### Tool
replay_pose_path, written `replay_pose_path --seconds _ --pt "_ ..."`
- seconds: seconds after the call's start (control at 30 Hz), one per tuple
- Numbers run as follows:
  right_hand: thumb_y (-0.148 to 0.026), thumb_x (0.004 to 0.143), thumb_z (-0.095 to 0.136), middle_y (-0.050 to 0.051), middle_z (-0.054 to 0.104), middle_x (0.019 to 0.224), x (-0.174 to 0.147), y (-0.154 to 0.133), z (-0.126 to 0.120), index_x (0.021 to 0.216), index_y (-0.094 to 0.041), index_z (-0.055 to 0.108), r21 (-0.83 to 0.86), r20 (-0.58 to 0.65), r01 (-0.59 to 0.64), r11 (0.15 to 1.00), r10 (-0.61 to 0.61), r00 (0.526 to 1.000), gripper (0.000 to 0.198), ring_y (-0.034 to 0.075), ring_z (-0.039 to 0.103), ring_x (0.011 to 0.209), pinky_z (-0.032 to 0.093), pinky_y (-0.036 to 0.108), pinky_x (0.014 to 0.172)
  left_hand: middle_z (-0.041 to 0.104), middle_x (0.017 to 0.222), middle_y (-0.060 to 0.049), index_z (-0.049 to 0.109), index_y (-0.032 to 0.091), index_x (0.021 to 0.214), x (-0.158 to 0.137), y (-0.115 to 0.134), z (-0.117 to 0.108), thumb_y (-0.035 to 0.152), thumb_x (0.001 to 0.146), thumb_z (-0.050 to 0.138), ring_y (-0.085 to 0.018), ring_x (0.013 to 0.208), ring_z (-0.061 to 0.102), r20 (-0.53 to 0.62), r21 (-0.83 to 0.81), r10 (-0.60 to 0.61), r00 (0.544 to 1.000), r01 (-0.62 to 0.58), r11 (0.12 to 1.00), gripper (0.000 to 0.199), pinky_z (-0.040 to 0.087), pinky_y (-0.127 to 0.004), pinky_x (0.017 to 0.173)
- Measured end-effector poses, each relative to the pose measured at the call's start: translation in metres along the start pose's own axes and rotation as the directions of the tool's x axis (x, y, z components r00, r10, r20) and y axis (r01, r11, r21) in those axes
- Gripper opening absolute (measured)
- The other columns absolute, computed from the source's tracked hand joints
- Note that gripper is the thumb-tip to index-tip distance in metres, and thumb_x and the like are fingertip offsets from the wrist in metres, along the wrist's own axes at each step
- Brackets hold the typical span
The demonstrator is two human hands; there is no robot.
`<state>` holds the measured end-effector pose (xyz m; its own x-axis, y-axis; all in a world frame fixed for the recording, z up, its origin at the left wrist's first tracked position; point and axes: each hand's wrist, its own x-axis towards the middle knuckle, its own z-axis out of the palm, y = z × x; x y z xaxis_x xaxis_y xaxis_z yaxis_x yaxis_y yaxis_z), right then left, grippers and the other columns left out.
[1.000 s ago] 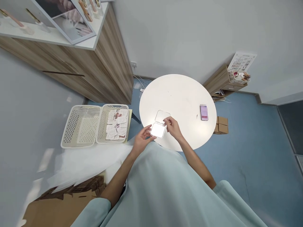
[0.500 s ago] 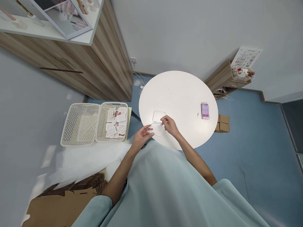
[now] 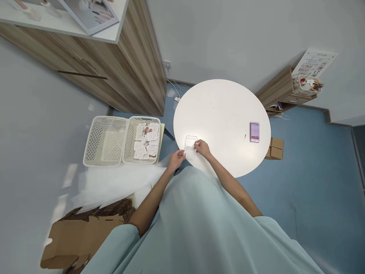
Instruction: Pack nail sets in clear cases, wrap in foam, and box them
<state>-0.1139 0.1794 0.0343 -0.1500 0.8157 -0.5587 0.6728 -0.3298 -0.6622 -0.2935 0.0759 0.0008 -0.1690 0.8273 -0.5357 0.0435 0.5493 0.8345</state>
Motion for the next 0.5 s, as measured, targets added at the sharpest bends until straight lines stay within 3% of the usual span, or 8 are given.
replay_pose_path --seconds 0.27,0.5 --pt "-0.02 0.098 0.06 -0.005 0.072 0.073 0.009 0.021 0.012 0.11 -0.024 0.063 -0.06 -0.031 -0.038 0.997 0.036 0.999 0.013 0.017 0.072 0.073 0.051 0.026 0.076 0.078 0.098 -0.007 0.075 0.016 0.113 0.014 -0.011 0.004 0.015 0.08 0.071 -0.02 0.079 0.073 0.033 0.306 0.012 0.999 -0.021 0.952 0.034 0.059 -0.035 0.084" --pt "-0.022 0.098 0.059 0.002 0.074 0.091 0.009 0.019 0.019 0.102 -0.022 0.059 -0.119 -0.122 -0.081 0.99 0.067 0.99 0.005 0.018 0.069 0.077 0.049 0.027 0.073 0.08 0.099 -0.008 0.076 0.017 0.112 0.014 -0.004 0.009 0.011 0.083 0.07 -0.021 0.085 0.074 0.014 0.364 0.028 0.999 -0.032 0.931 0.03 0.058 -0.033 0.086"
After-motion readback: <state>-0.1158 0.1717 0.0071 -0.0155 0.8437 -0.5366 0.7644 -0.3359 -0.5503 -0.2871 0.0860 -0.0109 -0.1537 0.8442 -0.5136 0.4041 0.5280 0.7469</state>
